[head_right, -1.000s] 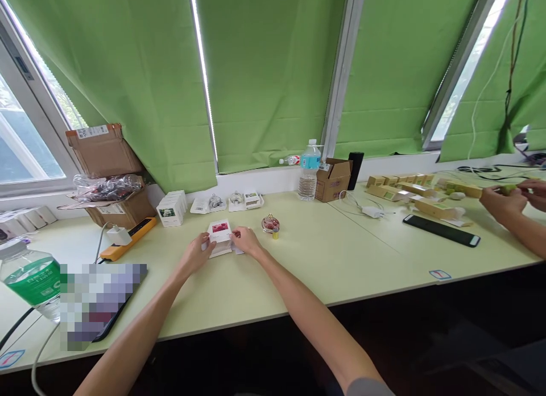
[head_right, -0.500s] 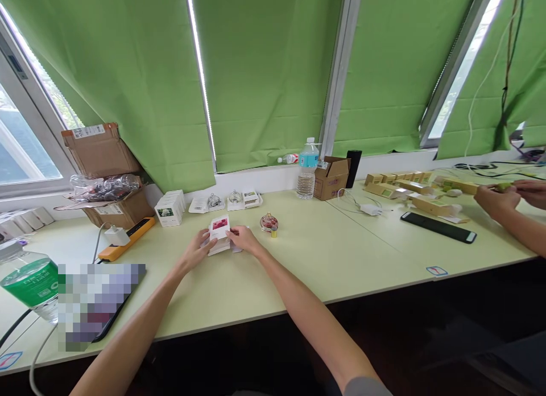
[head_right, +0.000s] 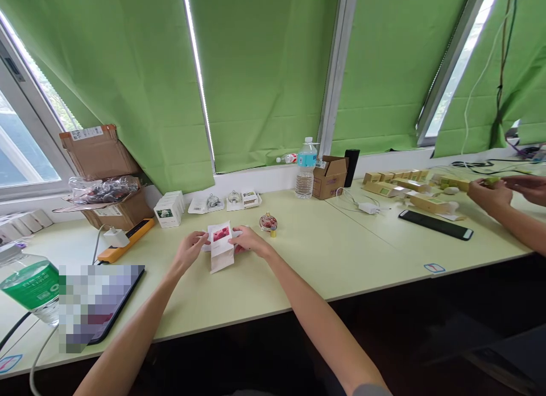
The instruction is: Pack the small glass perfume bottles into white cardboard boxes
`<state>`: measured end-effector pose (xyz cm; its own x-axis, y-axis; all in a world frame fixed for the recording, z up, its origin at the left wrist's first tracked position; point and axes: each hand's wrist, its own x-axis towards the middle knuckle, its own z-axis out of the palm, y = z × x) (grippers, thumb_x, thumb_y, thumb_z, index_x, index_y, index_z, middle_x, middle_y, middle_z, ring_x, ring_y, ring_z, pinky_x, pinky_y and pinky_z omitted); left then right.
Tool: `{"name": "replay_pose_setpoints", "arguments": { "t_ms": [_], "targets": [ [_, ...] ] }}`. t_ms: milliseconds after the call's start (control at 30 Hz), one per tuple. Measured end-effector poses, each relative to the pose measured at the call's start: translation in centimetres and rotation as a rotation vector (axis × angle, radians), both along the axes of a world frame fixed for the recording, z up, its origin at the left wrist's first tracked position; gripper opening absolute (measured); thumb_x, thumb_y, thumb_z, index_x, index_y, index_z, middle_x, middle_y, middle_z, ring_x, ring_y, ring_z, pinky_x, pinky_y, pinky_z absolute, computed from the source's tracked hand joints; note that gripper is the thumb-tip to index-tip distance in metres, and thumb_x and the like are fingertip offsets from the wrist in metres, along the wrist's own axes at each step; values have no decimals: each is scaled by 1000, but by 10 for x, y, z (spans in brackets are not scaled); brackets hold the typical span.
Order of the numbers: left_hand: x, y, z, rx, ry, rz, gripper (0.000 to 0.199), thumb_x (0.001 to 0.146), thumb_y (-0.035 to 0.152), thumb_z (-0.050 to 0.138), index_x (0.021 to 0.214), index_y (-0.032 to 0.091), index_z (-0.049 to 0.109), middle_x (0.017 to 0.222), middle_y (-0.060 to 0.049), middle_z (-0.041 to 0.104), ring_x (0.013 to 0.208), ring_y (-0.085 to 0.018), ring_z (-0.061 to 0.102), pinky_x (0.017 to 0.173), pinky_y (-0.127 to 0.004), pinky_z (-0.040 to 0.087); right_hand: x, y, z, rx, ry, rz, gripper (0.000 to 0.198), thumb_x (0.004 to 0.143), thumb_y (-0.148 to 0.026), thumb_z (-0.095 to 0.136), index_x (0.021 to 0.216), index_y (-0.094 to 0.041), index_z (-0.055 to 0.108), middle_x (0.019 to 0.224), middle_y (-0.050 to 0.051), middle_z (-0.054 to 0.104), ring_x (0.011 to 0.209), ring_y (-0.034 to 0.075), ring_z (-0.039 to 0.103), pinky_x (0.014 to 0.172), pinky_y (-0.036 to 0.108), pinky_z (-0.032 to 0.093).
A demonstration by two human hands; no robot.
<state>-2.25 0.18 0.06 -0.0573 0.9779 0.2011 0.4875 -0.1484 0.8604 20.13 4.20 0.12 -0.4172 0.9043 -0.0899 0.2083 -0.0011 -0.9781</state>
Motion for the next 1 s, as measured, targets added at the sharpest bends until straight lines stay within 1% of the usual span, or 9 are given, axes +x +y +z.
{"name": "replay_pose_setpoints", "arguments": {
  "t_ms": [100, 167, 267, 367, 467, 533, 600, 700, 1000],
  "targets": [
    [-4, 1, 0, 17, 44, 21, 48, 76, 56, 52, 95, 14, 65, 77, -8, 72, 62, -17, 61, 57, -26, 42, 9, -12, 8, 1, -55, 139, 65, 73, -33, 71, 131, -17, 45, 80, 2, 66, 62, 12, 59, 53, 20, 45],
    [-6, 0, 0, 7, 82, 7, 44, 77, 53, 51, 91, 14, 65, 69, -6, 69, 51, -13, 54, 51, -24, 38, 11, -17, 11, 3, -130, 186, 59, 74, -38, 70, 126, -17, 50, 79, 3, 66, 60, 11, 58, 52, 20, 44],
    [-7, -1, 0, -16, 137, 11, 39, 77, 50, 50, 83, 15, 64, 57, -2, 63, 44, -11, 47, 47, -23, 33, 12, -18, 12, 16, -256, 192, 45, 77, -44, 65, 112, -16, 61, 75, 3, 65, 55, 10, 57, 48, 19, 42],
    [-11, -4, 1, -57, 156, 56, 43, 77, 55, 49, 69, 15, 60, 48, 0, 56, 42, -10, 45, 45, -22, 31, 11, -14, 9, 58, -332, 165, 33, 79, -44, 62, 95, -14, 66, 70, 3, 65, 49, 8, 53, 43, 17, 38],
    [-15, -9, 2, -251, 123, 4, 52, 75, 64, 46, 59, 16, 54, 42, 1, 50, 35, -9, 39, 40, -23, 26, 10, -12, 6, 100, -370, 153, 30, 80, -42, 60, 78, -12, 66, 66, 3, 65, 44, 6, 48, 40, 17, 32],
    [-17, -13, 3, -409, 107, -108, 57, 71, 70, 47, 58, 15, 53, 42, 0, 51, 33, -9, 38, 38, -23, 24, 10, -12, 4, 111, -386, 149, 32, 80, -42, 59, 70, -12, 64, 62, 3, 64, 43, 6, 46, 39, 18, 29],
    [-16, -16, 3, -494, 104, -221, 61, 65, 75, 49, 61, 15, 56, 47, -2, 55, 33, -9, 40, 37, -23, 24, 9, -12, 3, 115, -401, 147, 33, 80, -42, 59, 65, -12, 61, 58, 3, 63, 42, 6, 45, 38, 18, 28],
    [-12, -19, 4, -507, 108, -293, 65, 59, 79, 51, 65, 14, 58, 51, -2, 59, 33, -9, 41, 36, -23, 24, 9, -11, 1, 111, -419, 167, 33, 78, -42, 61, 63, -12, 60, 57, 3, 62, 41, 6, 45, 38, 18, 27],
    [-10, -12, -2, -500, 162, -278, 62, 58, 79, 53, 59, 16, 52, 43, 2, 51, 29, -6, 33, 33, -23, 18, 16, -9, -2, 85, -419, 266, 34, 73, -45, 65, 66, -12, 63, 60, 4, 65, 42, 6, 45, 39, 18, 28]
  ]
}}
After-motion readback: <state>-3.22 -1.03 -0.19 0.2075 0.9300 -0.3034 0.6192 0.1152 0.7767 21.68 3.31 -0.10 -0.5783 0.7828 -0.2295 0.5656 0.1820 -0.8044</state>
